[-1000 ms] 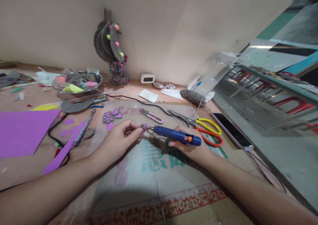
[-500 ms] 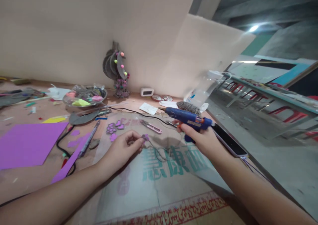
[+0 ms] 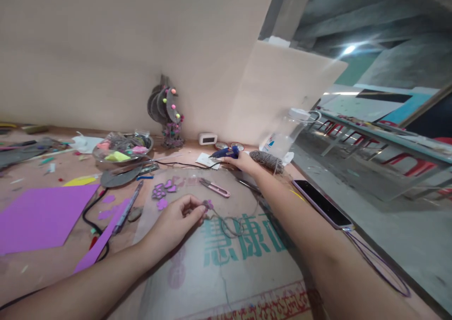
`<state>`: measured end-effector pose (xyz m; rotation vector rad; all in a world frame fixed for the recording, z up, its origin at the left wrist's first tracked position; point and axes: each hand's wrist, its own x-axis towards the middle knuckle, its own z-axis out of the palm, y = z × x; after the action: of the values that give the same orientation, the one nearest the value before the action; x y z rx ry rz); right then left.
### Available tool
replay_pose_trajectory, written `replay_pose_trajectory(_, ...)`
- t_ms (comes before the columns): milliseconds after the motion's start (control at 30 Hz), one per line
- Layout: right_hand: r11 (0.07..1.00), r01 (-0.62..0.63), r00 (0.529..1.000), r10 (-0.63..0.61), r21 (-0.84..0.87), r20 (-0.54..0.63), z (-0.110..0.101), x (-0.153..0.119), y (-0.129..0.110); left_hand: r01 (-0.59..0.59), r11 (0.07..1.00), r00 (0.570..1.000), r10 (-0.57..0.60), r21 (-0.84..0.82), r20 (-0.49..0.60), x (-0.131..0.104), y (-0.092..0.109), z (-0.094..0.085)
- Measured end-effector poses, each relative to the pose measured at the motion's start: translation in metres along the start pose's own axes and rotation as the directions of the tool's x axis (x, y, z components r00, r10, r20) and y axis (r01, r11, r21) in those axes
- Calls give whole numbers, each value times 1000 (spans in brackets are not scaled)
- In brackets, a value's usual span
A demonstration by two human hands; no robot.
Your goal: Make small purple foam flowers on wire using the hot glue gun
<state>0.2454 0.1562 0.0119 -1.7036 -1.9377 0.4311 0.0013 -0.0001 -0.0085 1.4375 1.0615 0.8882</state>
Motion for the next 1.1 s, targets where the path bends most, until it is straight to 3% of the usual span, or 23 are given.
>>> replay_pose_trajectory(133,998,51,991,-55,-31,-123,-14,-28,-3,13,999,1000,-13,-36,-4,0,-2,0)
replay_pose_trajectory(233,986,167,935,-165,-22,-315,-19,-71,-18,22,1000,1000,-22,-22,3,0,-2,0)
replay_pose_trajectory(267,982,180,948,-161,47,-274,-18,-87,-26,25,1000,1000,-25,-16,3,0,-2,0)
replay_pose_trajectory(333,942,129,992,-124,308,-36,-11,-117,-45,17,1000,1000,-16,-4,4,0,-2,-1)
replay_pose_trajectory(400,864,-6,976,-104,504,191,0,-141,-62,-4,1000,1000,4,13,0,-1,-2,-1)
replay_pose_trajectory(500,797,-143,935,-85,587,343,16,-159,-77,-23,999,1000,24,38,-13,0,-2,-1)
replay_pose_trajectory(567,832,-85,946,-105,548,306,22,-162,-77,-23,999,999,24,43,-21,1,-2,-2)
replay_pose_trajectory(667,924,257,950,-296,285,103,23,-161,-68,-23,999,999,24,49,-30,1,-2,-2)
replay_pose_trajectory(733,870,490,871,-491,48,7,20,-160,-63,-30,998,999,31,48,-21,0,-3,-2)
replay_pose_trajectory(800,787,611,789,-614,-85,-22,17,-159,-61,-33,999,999,33,43,-8,-1,-3,-2)
replay_pose_trajectory(867,752,646,757,-653,-131,-17,15,-158,-61,-29,999,1000,29,43,-1,-1,-2,-2)
replay_pose_trajectory(967,738,656,746,-666,-159,-6,14,-158,-61,-21,998,1000,21,56,0,-2,-1,-1)
replay_pose_trajectory(1100,779,618,783,-622,-107,-7,17,-159,-62,-33,998,999,32,62,6,-1,-1,-1)
